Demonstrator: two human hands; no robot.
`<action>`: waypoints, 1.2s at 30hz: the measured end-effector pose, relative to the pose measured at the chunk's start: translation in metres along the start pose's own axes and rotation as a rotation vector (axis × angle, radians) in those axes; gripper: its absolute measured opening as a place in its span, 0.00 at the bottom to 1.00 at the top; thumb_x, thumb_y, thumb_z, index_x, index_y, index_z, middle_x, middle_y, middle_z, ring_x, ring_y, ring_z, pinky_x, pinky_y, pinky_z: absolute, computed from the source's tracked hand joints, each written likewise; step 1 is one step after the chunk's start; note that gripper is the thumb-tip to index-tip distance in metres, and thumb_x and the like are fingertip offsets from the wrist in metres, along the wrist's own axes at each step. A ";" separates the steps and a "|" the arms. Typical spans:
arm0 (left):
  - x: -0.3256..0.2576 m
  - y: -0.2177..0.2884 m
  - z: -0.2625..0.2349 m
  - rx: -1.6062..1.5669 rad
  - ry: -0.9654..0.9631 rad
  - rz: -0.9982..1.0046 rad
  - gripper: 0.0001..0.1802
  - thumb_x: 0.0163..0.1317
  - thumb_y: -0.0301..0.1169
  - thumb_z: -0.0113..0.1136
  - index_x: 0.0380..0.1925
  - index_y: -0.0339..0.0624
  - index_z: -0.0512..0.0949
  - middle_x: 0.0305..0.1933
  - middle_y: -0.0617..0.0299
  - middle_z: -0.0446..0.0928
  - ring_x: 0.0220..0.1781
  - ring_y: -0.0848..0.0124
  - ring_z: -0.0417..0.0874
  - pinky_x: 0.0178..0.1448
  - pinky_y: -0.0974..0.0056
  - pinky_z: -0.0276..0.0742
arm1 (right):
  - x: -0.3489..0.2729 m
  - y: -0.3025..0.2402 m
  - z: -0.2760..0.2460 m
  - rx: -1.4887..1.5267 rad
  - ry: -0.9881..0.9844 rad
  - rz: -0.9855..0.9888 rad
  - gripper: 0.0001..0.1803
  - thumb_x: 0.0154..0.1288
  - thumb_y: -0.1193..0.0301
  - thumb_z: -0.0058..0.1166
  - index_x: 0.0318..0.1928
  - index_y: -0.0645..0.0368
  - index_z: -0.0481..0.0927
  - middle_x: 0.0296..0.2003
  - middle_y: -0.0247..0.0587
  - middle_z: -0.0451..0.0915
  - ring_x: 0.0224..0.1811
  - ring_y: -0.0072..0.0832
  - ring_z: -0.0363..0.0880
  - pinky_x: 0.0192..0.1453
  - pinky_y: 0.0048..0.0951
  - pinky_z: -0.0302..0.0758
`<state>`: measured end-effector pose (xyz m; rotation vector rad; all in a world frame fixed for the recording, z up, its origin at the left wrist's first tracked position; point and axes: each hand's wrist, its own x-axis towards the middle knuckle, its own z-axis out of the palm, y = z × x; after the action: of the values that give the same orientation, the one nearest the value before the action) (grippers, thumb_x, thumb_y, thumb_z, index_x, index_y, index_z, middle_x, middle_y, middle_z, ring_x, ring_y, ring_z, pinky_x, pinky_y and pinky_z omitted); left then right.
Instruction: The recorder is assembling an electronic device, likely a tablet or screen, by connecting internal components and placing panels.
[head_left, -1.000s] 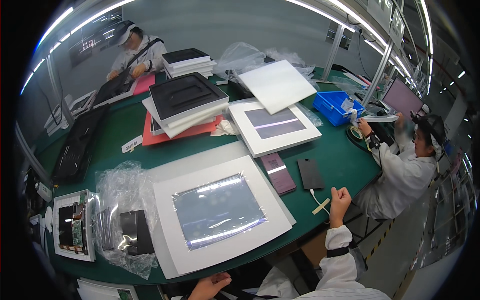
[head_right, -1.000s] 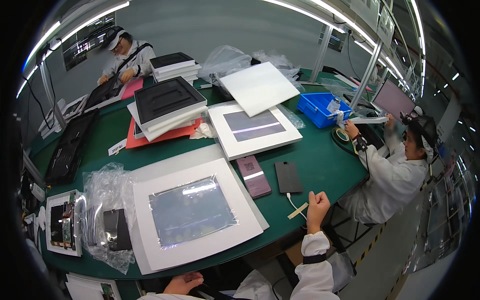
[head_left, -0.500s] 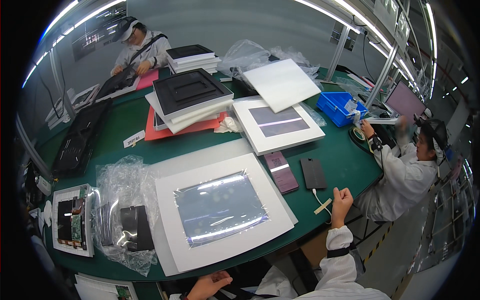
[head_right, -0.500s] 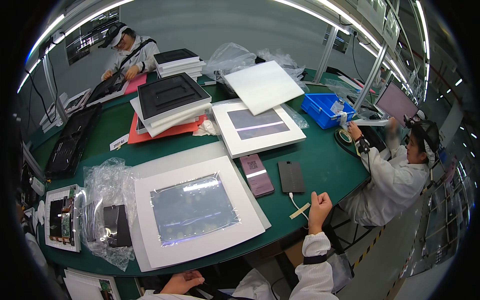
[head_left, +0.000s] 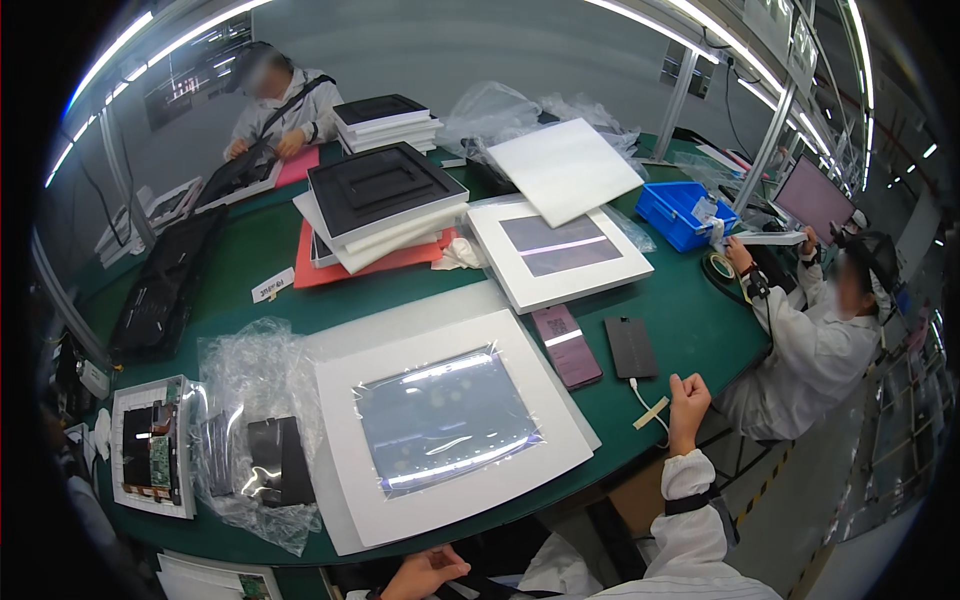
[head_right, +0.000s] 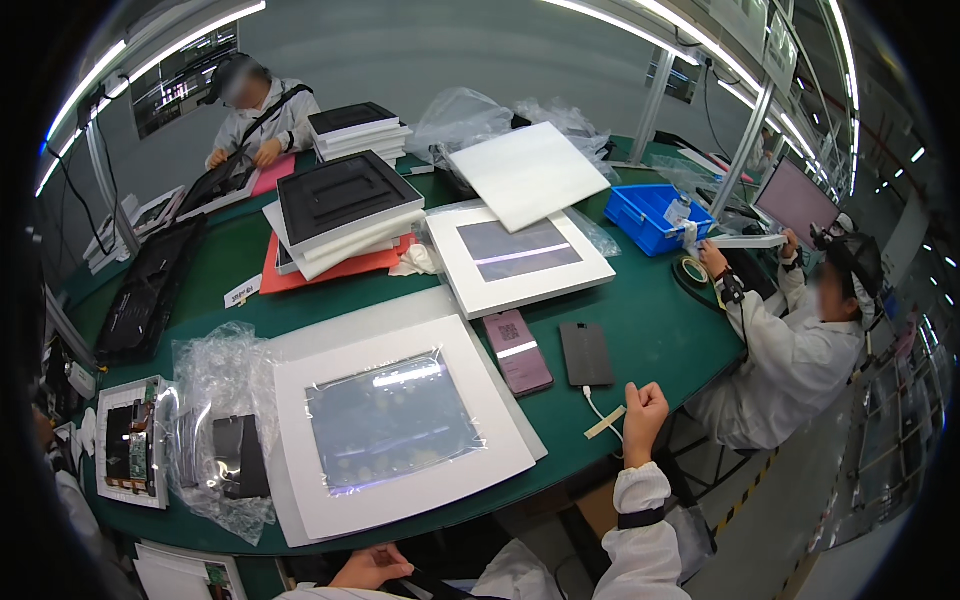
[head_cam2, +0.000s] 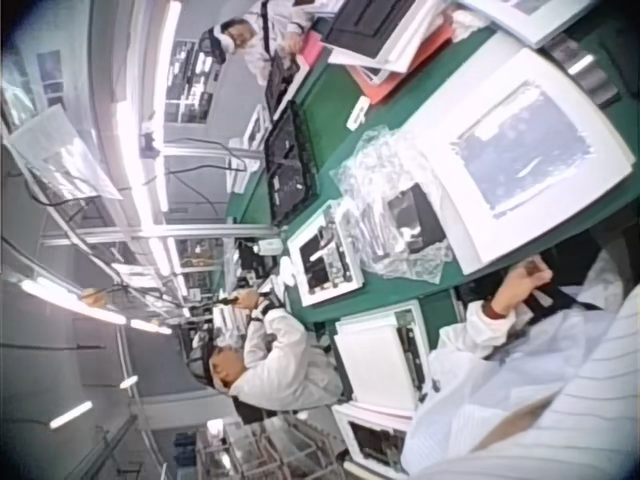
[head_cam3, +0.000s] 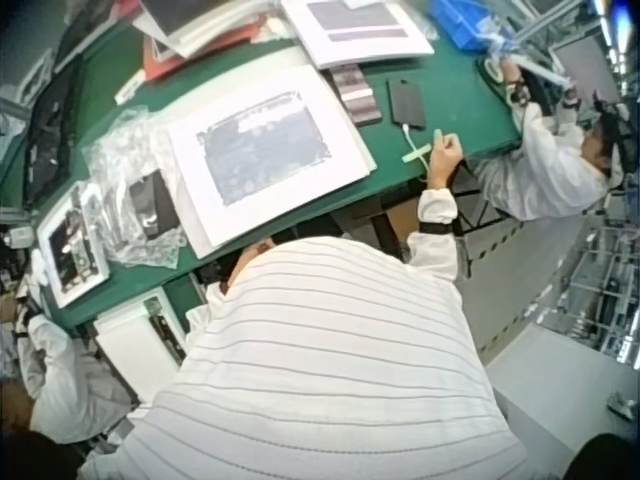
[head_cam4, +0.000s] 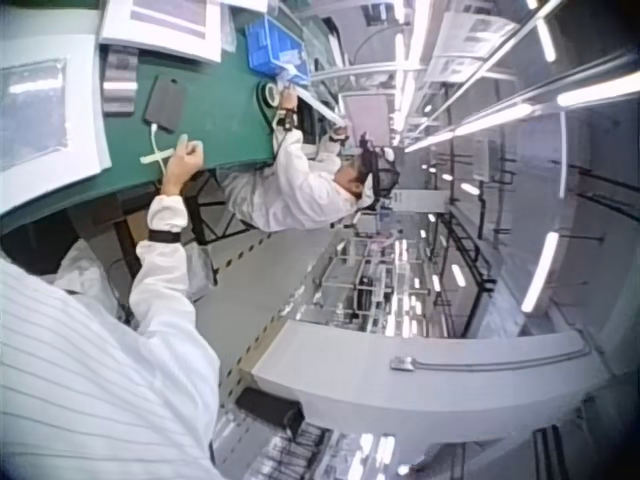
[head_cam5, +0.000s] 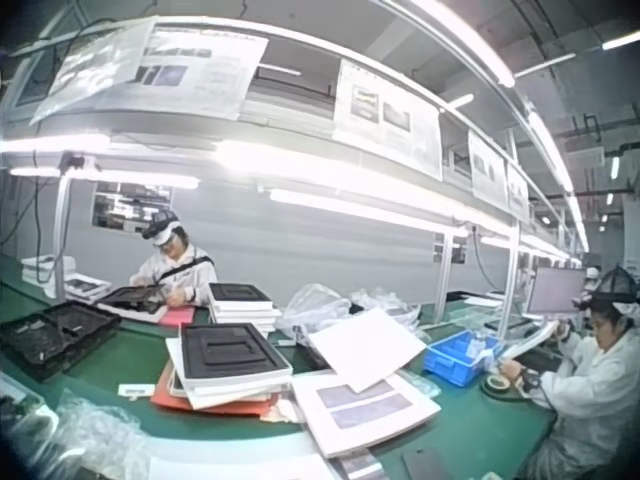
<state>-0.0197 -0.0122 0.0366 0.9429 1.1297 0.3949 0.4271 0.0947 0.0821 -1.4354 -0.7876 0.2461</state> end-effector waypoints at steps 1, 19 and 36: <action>0.001 -0.001 -0.001 0.022 -0.011 0.015 0.10 0.55 0.27 0.67 0.28 0.37 0.74 0.32 0.54 0.81 0.39 0.70 0.81 0.50 0.67 0.76 | 0.000 -0.004 0.000 0.014 -0.032 0.078 0.18 0.61 0.78 0.55 0.22 0.53 0.59 0.19 0.21 0.55 0.20 0.11 0.53 0.23 0.17 0.51; -0.015 0.006 0.006 0.007 -0.021 0.187 0.09 0.62 0.32 0.59 0.34 0.35 0.76 0.32 0.61 0.76 0.36 0.73 0.75 0.43 0.68 0.71 | -0.010 -0.061 0.097 -0.675 -0.981 -0.545 0.32 0.52 0.86 0.40 0.61 0.67 0.58 0.53 0.48 0.76 0.64 0.47 0.63 0.71 0.48 0.52; -0.015 0.004 0.009 -0.164 -0.047 0.029 0.09 0.62 0.34 0.60 0.35 0.38 0.76 0.33 0.63 0.75 0.36 0.72 0.75 0.40 0.67 0.73 | -0.083 -0.059 0.044 -0.392 -0.550 -0.264 0.18 0.53 0.82 0.50 0.48 0.65 0.75 0.48 0.48 0.76 0.58 0.41 0.70 0.65 0.36 0.62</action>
<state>-0.0177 -0.0245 0.0494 0.8212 1.0256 0.4794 0.3217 0.0701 0.1070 -1.6264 -1.5299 0.2981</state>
